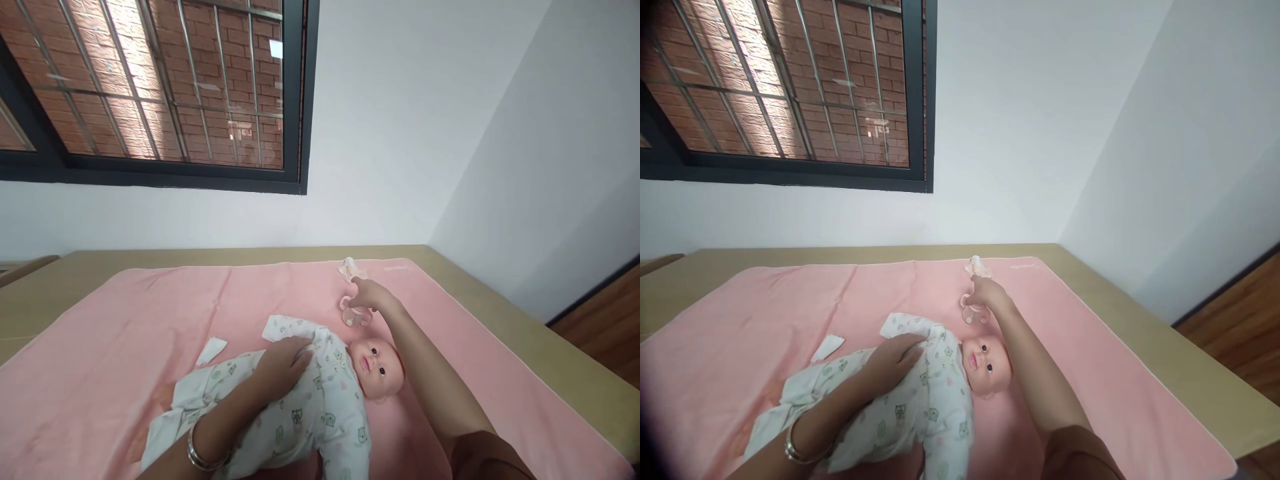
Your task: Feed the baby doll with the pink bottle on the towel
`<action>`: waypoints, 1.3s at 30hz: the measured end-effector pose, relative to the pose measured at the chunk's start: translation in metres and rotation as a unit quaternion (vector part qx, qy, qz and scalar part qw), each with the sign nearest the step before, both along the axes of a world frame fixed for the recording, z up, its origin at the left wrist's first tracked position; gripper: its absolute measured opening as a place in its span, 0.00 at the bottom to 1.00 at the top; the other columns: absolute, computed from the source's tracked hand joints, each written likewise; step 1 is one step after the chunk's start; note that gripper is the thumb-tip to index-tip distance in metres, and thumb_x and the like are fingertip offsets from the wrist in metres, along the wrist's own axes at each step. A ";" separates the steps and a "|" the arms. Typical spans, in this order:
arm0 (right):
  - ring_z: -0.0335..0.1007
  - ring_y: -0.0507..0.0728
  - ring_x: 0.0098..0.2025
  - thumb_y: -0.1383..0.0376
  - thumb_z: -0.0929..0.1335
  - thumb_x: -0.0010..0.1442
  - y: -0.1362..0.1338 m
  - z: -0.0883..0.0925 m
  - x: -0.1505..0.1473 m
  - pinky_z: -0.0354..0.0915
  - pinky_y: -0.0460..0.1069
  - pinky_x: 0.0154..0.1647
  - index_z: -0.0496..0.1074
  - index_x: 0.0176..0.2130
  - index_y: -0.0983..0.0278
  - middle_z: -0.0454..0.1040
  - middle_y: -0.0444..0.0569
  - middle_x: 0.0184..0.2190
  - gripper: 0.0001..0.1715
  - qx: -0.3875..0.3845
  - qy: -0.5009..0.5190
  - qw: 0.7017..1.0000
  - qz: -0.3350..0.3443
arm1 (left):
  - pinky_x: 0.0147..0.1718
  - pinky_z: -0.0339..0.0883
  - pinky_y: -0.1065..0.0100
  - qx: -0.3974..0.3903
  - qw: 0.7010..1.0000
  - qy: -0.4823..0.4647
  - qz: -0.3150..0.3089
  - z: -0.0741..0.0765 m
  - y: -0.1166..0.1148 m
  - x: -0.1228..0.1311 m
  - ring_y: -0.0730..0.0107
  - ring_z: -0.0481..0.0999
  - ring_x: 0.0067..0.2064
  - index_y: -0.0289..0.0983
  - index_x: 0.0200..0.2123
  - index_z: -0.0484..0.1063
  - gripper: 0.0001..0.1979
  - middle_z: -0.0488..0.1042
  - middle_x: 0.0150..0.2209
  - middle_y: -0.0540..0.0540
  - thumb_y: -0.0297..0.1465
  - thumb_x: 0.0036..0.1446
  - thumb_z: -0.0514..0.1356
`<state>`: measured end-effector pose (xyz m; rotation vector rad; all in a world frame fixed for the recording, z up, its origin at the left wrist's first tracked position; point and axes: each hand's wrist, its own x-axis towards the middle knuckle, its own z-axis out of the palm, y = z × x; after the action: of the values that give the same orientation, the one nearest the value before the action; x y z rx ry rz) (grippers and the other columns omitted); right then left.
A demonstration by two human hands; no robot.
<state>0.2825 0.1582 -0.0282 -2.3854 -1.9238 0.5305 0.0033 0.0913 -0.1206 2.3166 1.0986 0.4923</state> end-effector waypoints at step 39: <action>0.70 0.59 0.49 0.50 0.65 0.55 -0.085 -0.089 0.060 0.65 0.55 0.53 0.60 0.60 0.62 0.72 0.56 0.51 0.37 0.282 0.194 0.913 -0.222 | 0.68 0.43 0.40 0.080 0.983 0.131 -0.099 0.006 -0.039 -0.002 0.44 0.46 0.72 0.48 0.70 0.48 0.40 0.46 0.72 0.41 0.50 0.60 0.60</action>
<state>0.3426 0.0731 -0.1176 -2.0337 -1.1171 0.3215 0.0016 0.0519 -0.1150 2.6565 0.9590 0.2112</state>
